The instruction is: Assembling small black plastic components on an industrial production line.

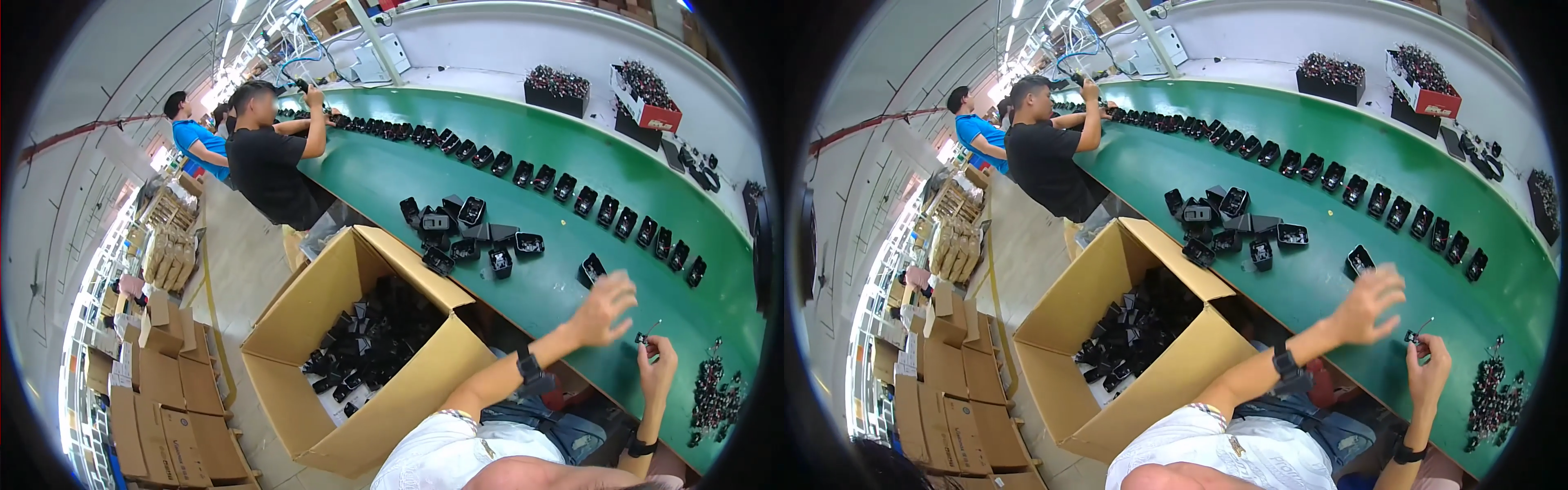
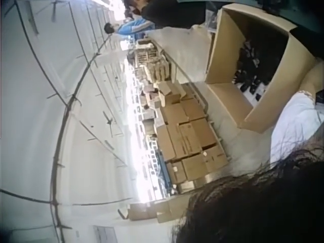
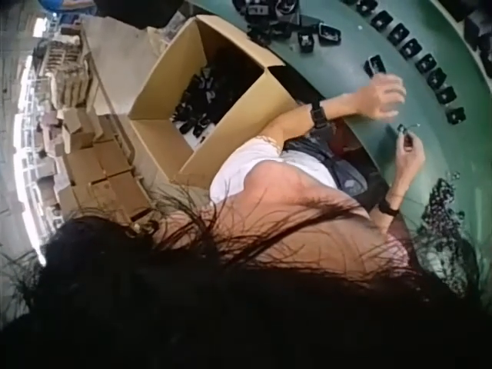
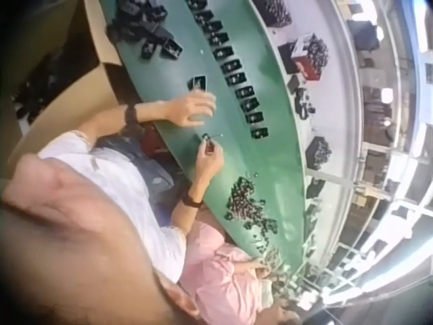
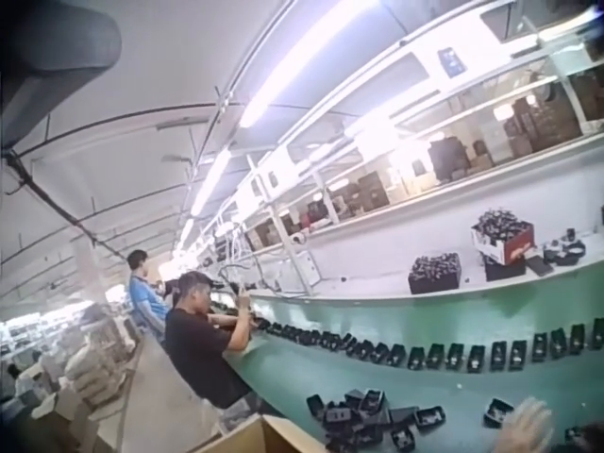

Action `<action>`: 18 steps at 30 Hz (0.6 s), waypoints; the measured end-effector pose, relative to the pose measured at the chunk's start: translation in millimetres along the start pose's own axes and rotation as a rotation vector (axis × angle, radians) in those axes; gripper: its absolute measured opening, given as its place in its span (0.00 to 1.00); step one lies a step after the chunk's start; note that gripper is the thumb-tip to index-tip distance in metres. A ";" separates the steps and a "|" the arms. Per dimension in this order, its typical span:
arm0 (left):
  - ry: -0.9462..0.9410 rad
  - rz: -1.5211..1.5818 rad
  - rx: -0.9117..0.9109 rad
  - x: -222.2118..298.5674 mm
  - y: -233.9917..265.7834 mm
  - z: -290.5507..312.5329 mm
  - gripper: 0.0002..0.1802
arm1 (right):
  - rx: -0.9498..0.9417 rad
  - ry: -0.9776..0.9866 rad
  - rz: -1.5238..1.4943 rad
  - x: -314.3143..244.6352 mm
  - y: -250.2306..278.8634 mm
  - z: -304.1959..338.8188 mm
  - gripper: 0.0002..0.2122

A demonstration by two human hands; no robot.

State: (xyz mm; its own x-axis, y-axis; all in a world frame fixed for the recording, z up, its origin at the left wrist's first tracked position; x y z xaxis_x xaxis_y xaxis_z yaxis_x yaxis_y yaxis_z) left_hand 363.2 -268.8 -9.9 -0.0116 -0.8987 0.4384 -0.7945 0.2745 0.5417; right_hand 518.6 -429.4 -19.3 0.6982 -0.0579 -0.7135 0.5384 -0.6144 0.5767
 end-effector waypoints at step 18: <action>0.737 1.323 -0.120 42.5 -69.7 50.2 0.09 | 0.114 -0.187 -0.723 -3.3 -27.8 42.3 0.02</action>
Point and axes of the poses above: each hand's wrist, its own z-axis away from the middle knuckle, its own y-axis out of the back of the hand, x = y × z, the point moved 4 cm from there along -z, towards the middle knuckle
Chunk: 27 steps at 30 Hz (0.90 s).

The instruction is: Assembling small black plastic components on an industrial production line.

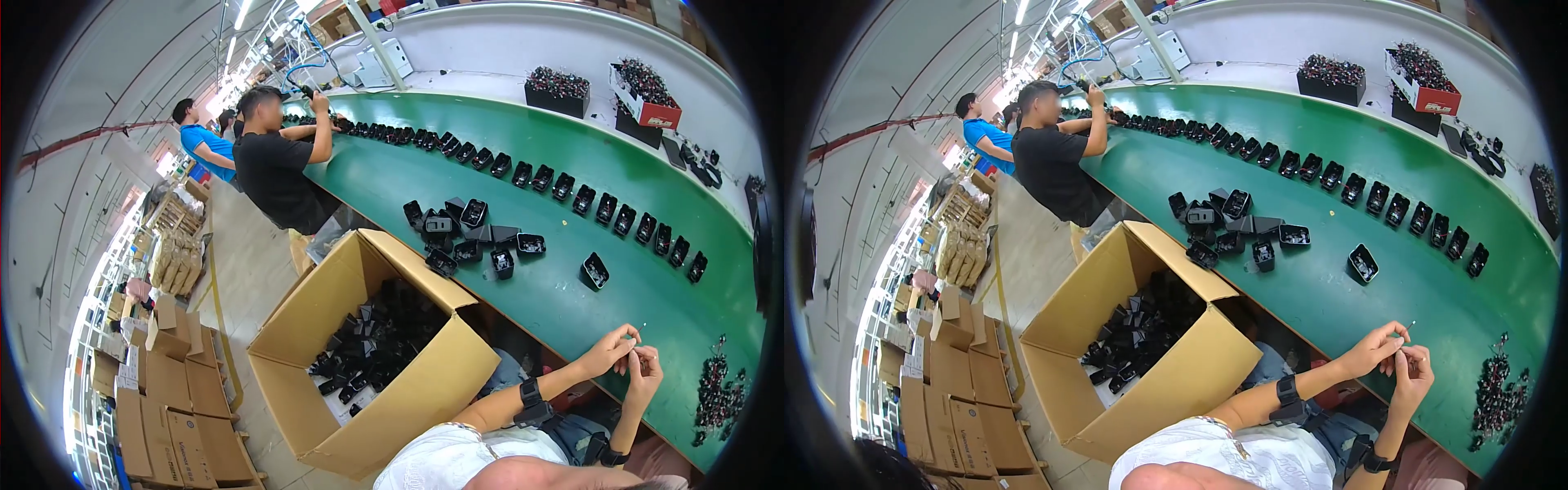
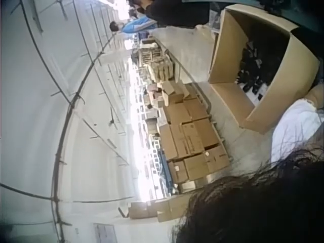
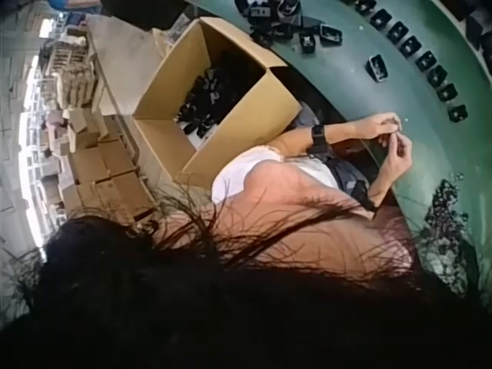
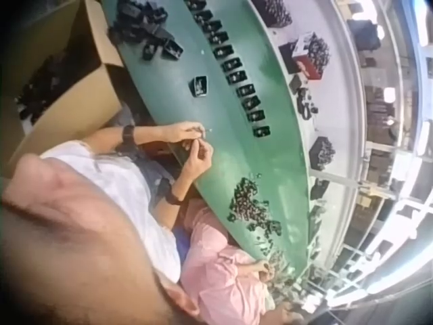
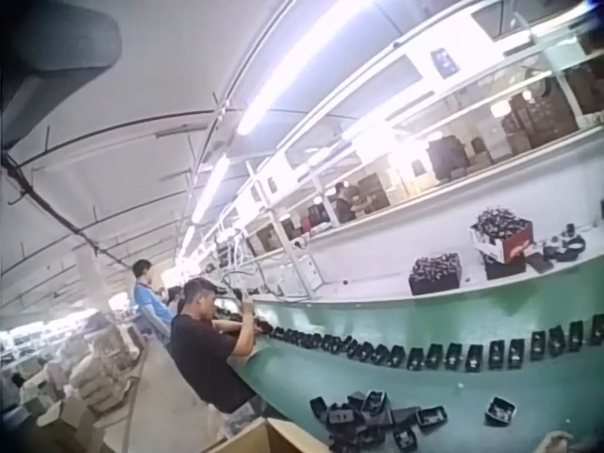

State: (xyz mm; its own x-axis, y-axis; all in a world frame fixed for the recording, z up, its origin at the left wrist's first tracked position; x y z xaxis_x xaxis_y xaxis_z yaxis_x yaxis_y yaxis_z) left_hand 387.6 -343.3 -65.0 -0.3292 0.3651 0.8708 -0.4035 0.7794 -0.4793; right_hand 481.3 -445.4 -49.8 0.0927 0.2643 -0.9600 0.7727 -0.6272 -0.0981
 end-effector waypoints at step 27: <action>-0.365 -1.620 0.656 99.2 71.3 7.0 0.54 | 0.222 0.020 0.426 -9.0 44.5 17.4 0.02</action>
Point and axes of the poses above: each hand's wrist, its own z-axis away from the middle knuckle, its own y-axis out of the back of the hand, x = y × z, the point moved 4 cm from there along -z, towards the middle knuckle
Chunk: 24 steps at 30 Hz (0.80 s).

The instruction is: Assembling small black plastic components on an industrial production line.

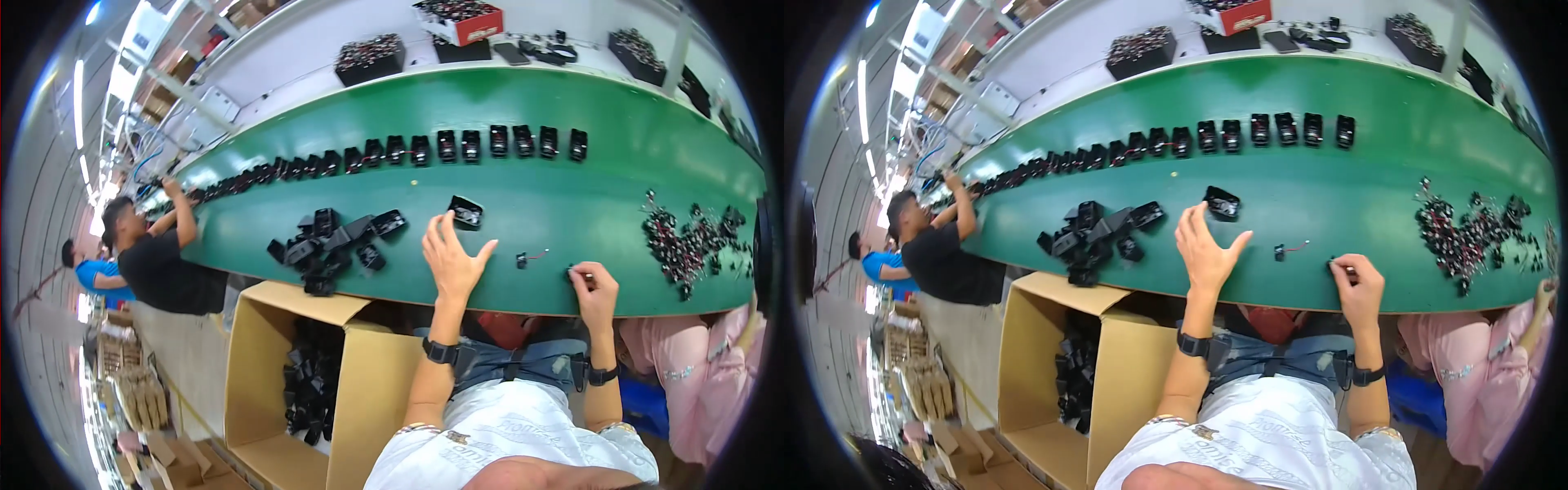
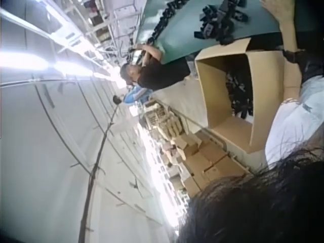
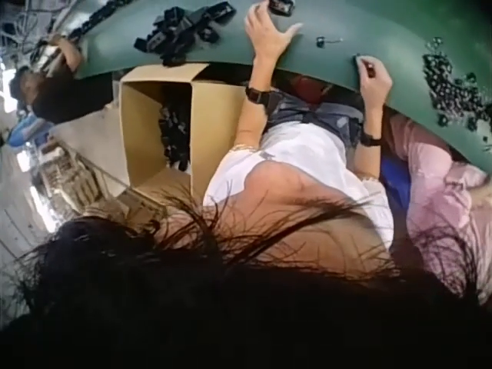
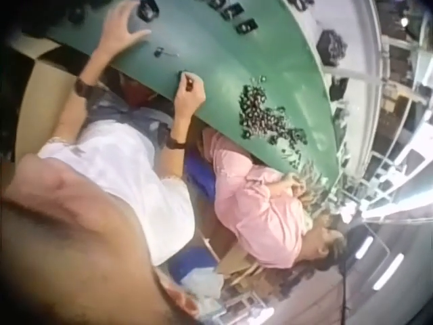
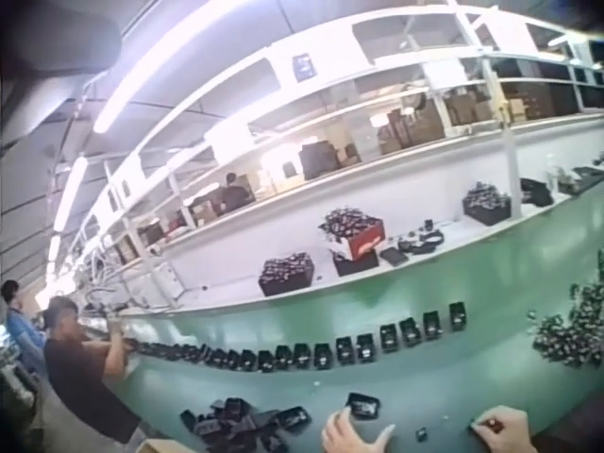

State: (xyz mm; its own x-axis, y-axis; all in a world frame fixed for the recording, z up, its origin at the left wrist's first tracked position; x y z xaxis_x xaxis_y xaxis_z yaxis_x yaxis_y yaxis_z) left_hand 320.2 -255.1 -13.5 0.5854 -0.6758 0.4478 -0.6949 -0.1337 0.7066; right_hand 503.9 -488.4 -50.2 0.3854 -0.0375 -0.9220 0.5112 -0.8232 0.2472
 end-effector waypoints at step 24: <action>-0.336 0.612 -0.585 97.9 37.7 8.9 0.52 | -0.326 0.618 0.030 -108.6 -2.2 -19.5 0.14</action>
Point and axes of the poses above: each hand's wrist, its own z-axis away from the middle knuckle, its own y-axis out of the back of the hand, x = y × z, the point moved 4 cm from there along -z, towards the middle knuckle
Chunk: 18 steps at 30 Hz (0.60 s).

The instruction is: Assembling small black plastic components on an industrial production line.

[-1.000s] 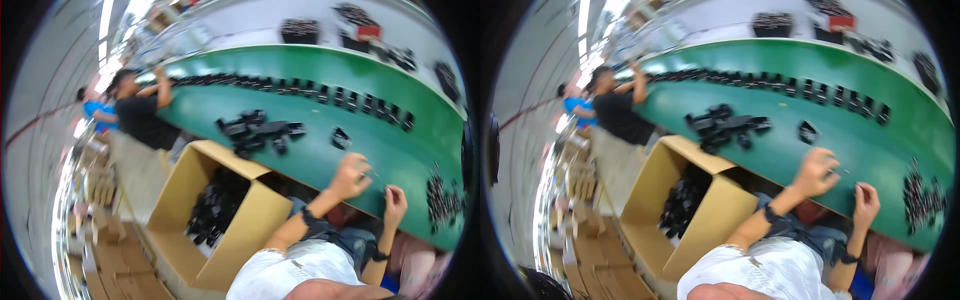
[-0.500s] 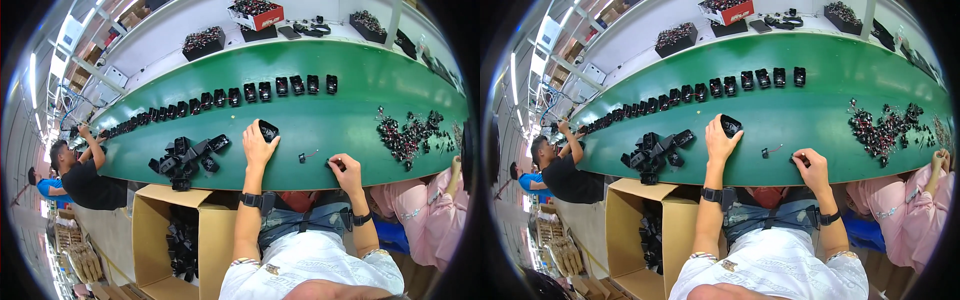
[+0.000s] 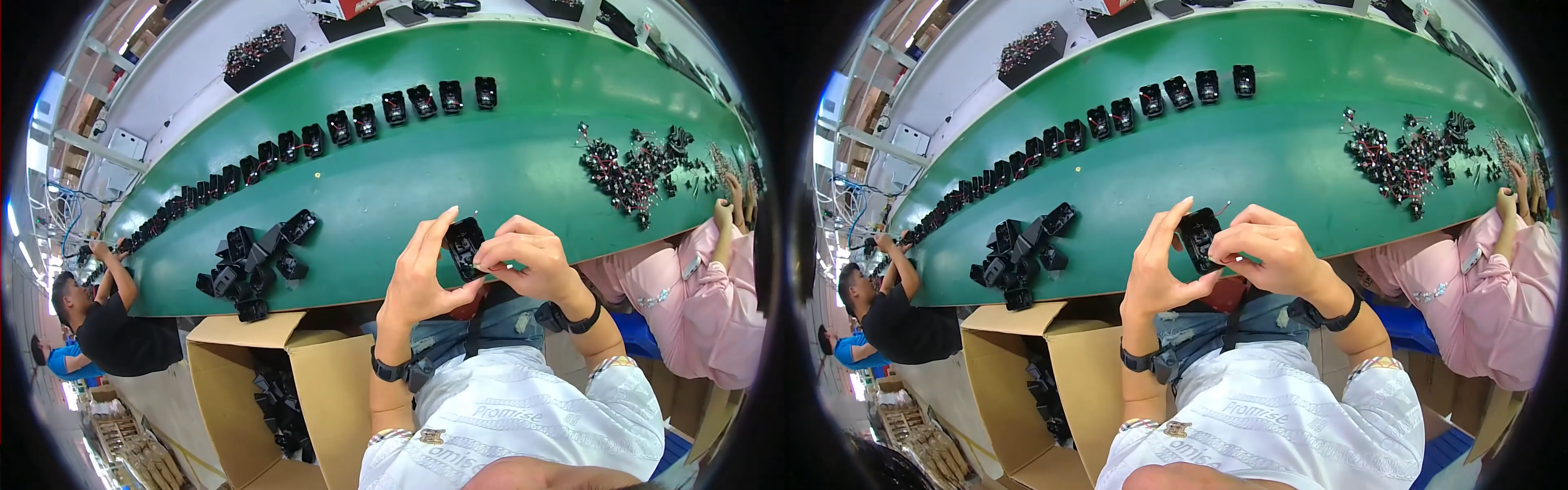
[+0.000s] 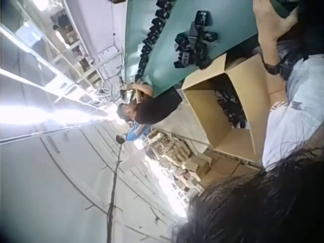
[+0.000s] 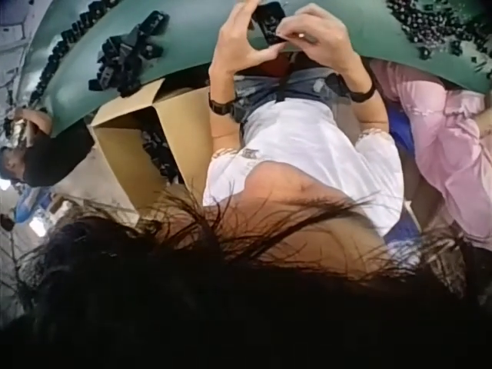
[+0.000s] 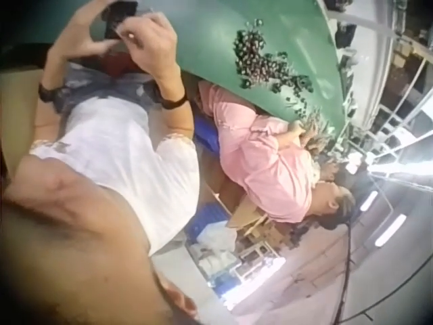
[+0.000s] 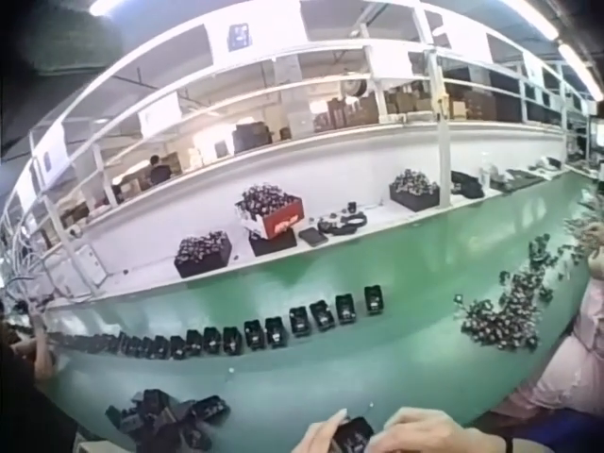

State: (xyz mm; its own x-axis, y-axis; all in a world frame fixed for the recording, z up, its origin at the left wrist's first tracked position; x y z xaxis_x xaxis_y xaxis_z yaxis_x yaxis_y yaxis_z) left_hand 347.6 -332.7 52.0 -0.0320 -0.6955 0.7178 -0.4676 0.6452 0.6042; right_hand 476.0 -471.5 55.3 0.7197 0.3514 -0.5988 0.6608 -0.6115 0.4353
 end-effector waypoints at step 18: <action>-0.126 -0.087 0.175 15.8 -19.1 6.7 0.48 | 0.076 -0.121 0.036 -8.8 4.5 11.8 0.10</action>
State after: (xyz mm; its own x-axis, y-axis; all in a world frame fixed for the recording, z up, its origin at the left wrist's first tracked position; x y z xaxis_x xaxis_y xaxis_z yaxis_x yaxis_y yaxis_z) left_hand 350.1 -358.1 49.5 -0.0894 -0.7872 0.6102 -0.6190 0.5239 0.5852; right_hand 470.1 -485.7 54.6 0.7089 0.2428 -0.6622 0.6132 -0.6761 0.4085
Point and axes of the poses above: each hand's wrist, its own z-axis away from the middle knuckle, its own y-axis out of the back of the hand, x = y × z, the point moved 4 cm from there along -z, towards the middle knuckle
